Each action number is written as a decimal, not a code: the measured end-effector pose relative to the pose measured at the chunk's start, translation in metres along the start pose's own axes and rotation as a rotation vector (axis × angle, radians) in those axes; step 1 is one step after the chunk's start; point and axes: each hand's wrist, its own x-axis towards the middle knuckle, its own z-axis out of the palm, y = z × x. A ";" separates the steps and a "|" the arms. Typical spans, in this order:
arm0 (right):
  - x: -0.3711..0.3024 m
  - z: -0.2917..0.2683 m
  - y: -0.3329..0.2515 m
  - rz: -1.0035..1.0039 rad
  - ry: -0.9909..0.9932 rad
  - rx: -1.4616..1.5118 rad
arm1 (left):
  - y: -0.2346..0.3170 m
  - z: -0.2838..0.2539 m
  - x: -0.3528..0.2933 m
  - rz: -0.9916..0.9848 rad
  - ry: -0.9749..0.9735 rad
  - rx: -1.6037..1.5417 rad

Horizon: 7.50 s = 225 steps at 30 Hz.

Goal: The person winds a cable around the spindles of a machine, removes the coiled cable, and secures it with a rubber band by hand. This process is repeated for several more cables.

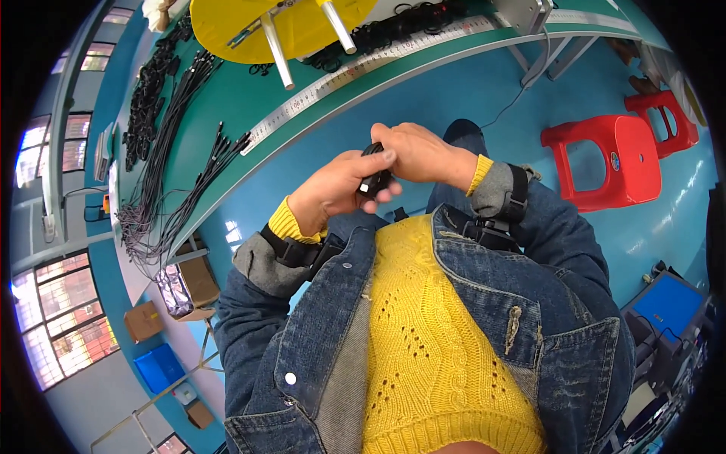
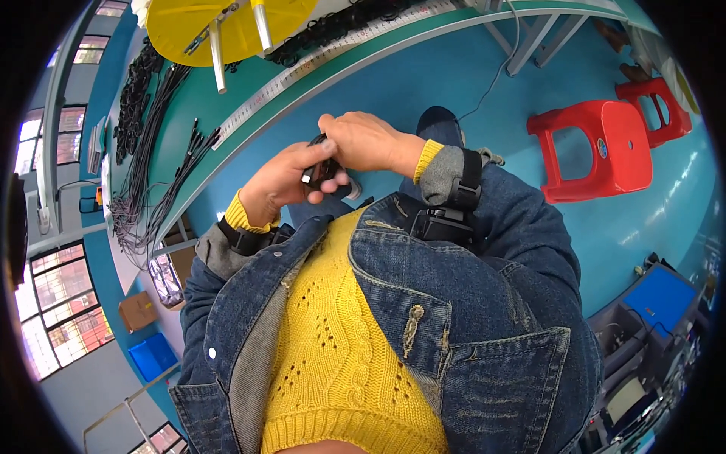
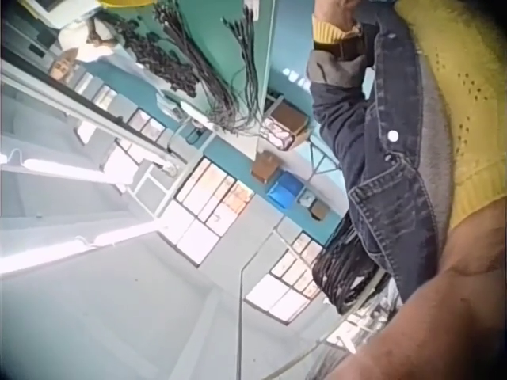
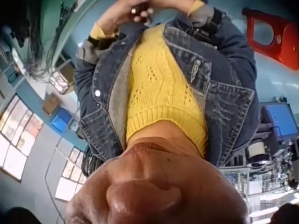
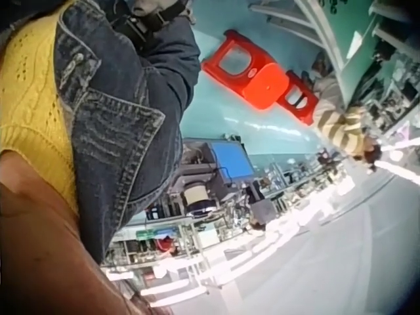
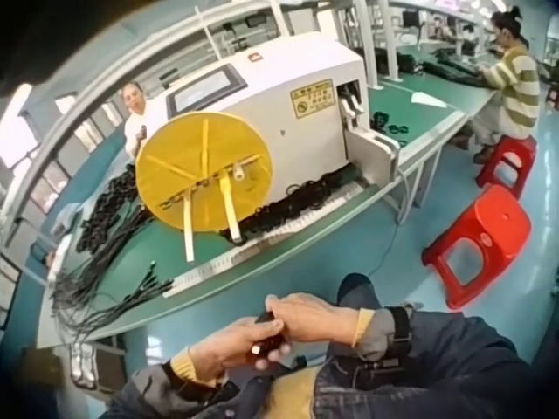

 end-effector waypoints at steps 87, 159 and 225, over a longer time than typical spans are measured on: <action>0.051 -0.048 -0.045 -0.102 -0.220 -0.042 | -0.021 -0.033 0.002 0.382 0.164 0.193; 0.028 -0.049 -0.136 -0.416 0.652 -0.296 | 0.039 -0.027 -0.149 1.184 0.747 1.211; 0.011 -0.069 0.004 0.342 0.264 -0.130 | 0.100 -0.009 -0.063 1.410 1.057 0.931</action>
